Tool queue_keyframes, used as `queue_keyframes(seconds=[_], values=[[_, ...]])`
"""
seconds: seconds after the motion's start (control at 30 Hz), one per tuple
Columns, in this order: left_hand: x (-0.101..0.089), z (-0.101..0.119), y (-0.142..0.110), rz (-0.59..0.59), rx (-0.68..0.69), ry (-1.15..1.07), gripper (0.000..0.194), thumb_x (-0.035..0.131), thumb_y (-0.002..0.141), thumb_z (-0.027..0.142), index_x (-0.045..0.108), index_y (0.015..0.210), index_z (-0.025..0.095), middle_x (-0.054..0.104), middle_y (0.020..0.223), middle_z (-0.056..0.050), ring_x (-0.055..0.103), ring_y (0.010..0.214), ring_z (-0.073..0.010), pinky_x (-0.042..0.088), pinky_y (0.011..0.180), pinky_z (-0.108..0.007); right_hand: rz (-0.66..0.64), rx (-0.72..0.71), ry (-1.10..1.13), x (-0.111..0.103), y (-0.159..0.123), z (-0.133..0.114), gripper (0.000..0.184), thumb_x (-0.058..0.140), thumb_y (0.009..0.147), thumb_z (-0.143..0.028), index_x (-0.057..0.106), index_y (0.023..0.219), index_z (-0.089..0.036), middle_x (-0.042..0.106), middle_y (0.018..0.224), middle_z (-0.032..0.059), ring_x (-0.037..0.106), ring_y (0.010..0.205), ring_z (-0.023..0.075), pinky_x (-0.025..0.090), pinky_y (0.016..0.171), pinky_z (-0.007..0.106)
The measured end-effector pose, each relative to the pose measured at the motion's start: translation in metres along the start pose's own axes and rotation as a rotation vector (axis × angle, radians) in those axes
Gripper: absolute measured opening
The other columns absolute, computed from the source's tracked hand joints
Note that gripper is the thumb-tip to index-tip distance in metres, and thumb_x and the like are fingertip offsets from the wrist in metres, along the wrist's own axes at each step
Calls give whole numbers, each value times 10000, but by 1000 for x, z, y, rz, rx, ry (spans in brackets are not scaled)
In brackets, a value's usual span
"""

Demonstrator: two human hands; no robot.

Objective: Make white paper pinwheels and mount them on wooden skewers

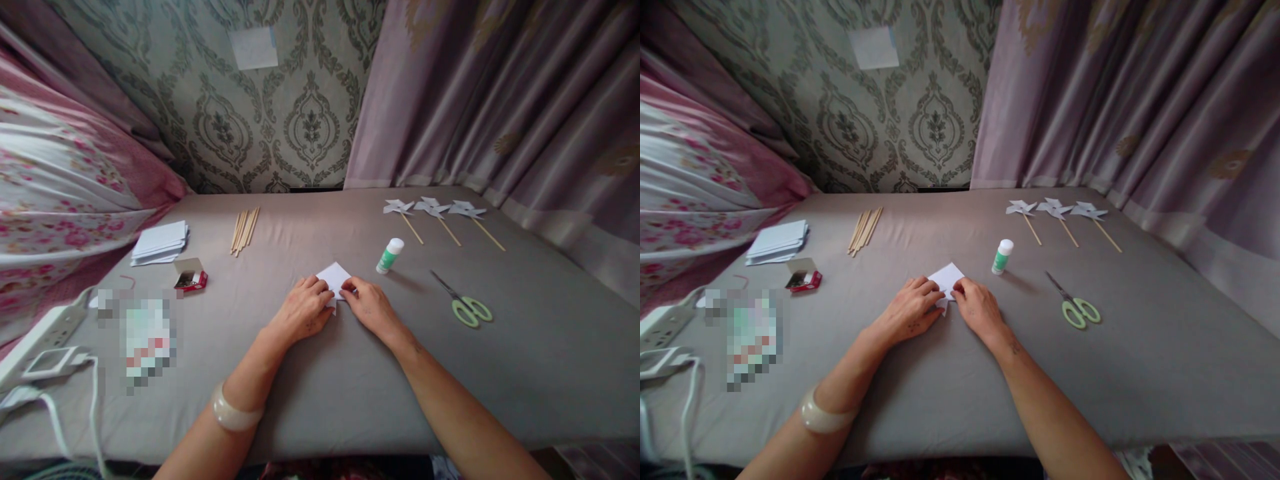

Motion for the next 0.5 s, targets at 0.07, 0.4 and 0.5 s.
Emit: queue_keyframes(seconds=[0.07, 0.4, 0.5], values=[[0, 1, 0, 8, -3, -6, 212, 534, 858, 274, 634, 1011, 167, 601, 960, -90, 496, 952, -240, 431, 825, -370, 9, -1, 0, -1, 0, -1, 88, 583, 842, -205, 655, 889, -189, 724, 905, 73, 665, 849, 194, 453, 759, 269], [0, 1, -2, 13, -16, -50, 293, 488, 864, 235, 618, 1124, 194, 565, 1012, -103, 482, 970, -239, 436, 857, -401, 31, -31, -8, -1, 3, -4, 63, 602, 822, -183, 660, 848, -183, 724, 860, 73, 664, 811, 186, 451, 738, 258], [0, 2, -2, 7, -15, -59, 283, 477, 867, 227, 627, 1105, 190, 562, 1009, -103, 479, 965, -236, 435, 858, -395, 21, -36, -11, -1, 3, -5, 63, 598, 822, -183, 658, 844, -184, 722, 847, 68, 659, 797, 179, 446, 731, 253]])
Point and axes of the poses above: each hand's wrist, its own y-axis towards the middle knuckle, its own x-axis out of the palm, z = x × y, the point moved 10 cm from there along y, towards the middle knuckle
